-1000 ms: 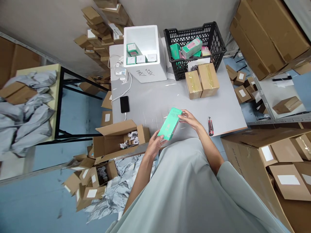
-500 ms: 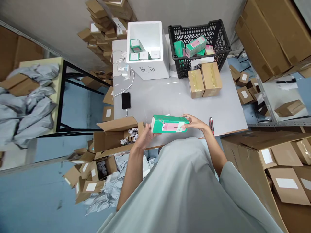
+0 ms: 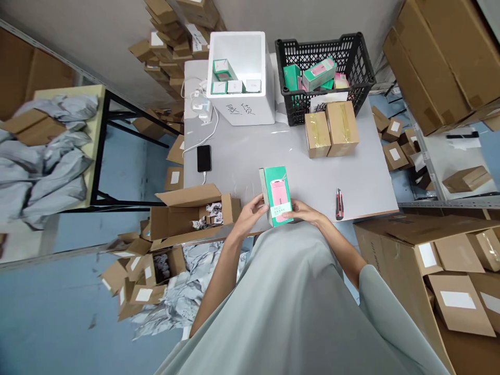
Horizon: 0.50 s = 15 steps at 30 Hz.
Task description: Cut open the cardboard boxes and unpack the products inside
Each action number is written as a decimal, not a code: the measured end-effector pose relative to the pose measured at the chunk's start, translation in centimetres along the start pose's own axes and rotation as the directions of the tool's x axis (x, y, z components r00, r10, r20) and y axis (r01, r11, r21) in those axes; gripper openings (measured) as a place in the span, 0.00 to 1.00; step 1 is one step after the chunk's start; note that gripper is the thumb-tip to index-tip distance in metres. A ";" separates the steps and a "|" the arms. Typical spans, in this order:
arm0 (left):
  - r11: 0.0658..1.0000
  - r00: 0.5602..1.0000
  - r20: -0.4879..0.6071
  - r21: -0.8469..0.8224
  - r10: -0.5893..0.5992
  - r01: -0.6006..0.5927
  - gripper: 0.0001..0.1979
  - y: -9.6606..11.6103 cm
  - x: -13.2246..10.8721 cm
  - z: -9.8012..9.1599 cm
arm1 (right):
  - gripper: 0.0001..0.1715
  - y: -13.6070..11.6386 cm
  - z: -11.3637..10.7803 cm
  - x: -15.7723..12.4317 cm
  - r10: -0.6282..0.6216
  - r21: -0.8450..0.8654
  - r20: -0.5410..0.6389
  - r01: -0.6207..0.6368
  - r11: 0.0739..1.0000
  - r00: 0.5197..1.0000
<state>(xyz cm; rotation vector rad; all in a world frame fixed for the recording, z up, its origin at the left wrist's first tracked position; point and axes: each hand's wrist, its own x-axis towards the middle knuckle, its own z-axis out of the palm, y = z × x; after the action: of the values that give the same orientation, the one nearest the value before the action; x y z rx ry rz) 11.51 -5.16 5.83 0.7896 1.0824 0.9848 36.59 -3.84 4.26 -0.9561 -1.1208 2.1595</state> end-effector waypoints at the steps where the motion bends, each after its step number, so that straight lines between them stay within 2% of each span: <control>1: 0.996 0.998 0.061 -0.082 -0.030 0.035 0.37 -0.4 -0.4 0.2 | 0.40 -0.2 0.1 0.0 0.000 0.022 0.012 0.000 1.000 1.000; 3: 0.966 0.984 0.152 -0.226 -0.090 0.123 0.41 -1.3 -1.0 0.7 | 0.42 -0.6 0.4 0.0 0.011 0.072 0.051 -0.015 0.997 0.999; 5: 0.940 0.977 0.174 -0.295 -0.125 0.173 0.44 -2.0 -1.6 1.1 | 0.45 -0.9 0.7 0.1 0.019 0.117 0.084 -0.029 0.993 0.996; 10: 0.948 0.991 0.111 -0.299 -0.079 0.109 0.42 -2.1 -2.1 1.3 | 0.47 -0.7 1.0 0.4 0.032 0.160 0.122 -0.051 0.986 0.992; 15: 0.963 0.994 0.092 -0.255 -0.064 0.085 0.42 -1.6 -1.7 0.9 | 0.47 -0.2 0.2 0.5 0.056 0.129 0.130 -0.073 0.989 0.990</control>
<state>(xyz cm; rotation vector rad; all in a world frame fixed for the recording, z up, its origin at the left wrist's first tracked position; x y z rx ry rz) 12.48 -7.36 5.23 0.5671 0.8840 0.9968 36.13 -3.53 4.34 -0.8173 -0.9992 2.3429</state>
